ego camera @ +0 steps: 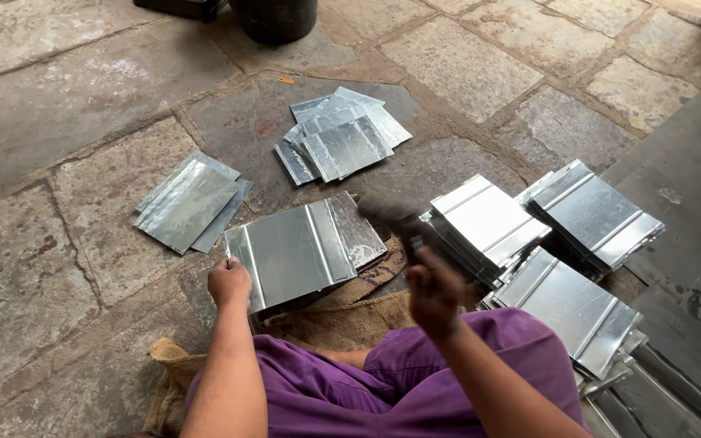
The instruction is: The person sits on the floor and uses a hammer to repeatedly strike the edges of rectangular metal sheets. They hold the sheets with one hand and strike them with the other, occasionally flipping the sheets over to work on different sides. Finished sheets are stacked nearby.
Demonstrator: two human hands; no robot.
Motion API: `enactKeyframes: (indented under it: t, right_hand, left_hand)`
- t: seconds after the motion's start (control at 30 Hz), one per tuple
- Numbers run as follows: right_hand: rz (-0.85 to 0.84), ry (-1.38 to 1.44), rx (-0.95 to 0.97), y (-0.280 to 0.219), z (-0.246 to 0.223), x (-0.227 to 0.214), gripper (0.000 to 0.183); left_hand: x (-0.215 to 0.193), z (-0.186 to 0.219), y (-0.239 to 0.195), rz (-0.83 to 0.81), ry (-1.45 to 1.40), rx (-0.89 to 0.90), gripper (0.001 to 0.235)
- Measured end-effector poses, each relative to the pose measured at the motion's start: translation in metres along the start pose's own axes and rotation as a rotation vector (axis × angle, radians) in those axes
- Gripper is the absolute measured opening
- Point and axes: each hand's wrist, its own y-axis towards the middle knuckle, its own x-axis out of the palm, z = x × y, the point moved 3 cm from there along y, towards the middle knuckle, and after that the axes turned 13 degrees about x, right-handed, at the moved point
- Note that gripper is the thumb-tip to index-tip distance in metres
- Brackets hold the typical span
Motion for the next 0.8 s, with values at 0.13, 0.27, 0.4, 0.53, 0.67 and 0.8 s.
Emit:
enactKeyframes:
  t: [0.13, 0.27, 0.4, 0.53, 0.67, 0.8]
  right_hand:
    - [-0.21, -0.469, 0.487, -0.004, 0.029, 0.015, 0.027]
    - [-0.119, -0.422, 0.465, 0.012, 0.019, 0.002, 0.028]
    - [-0.03, -0.067, 0.164, 0.007, -0.001, -0.012, 0.03]
    - [-0.066, -0.182, 0.117, -0.007, 0.011, 0.005, 0.028]
    - [-0.227, -0.625, 0.702, -0.018, 0.048, 0.011, 0.032]
    - [-0.149, -0.465, 0.594, -0.014, 0.051, 0.004, 0.037]
  left_hand:
    - [0.003, -0.003, -0.006, 0.046, -0.051, -0.019, 0.03]
    - [0.0, -0.007, -0.002, 0.051, -0.048, -0.002, 0.029]
    - [0.003, -0.017, -0.002, 0.073, -0.074, -0.061, 0.028]
    - [0.004, -0.013, 0.004, 0.103, -0.059, -0.003, 0.028]
    - [0.001, -0.015, -0.003, 0.078, -0.062, -0.043, 0.029]
    - [-0.002, -0.012, -0.001, 0.036, -0.111, -0.131, 0.032]
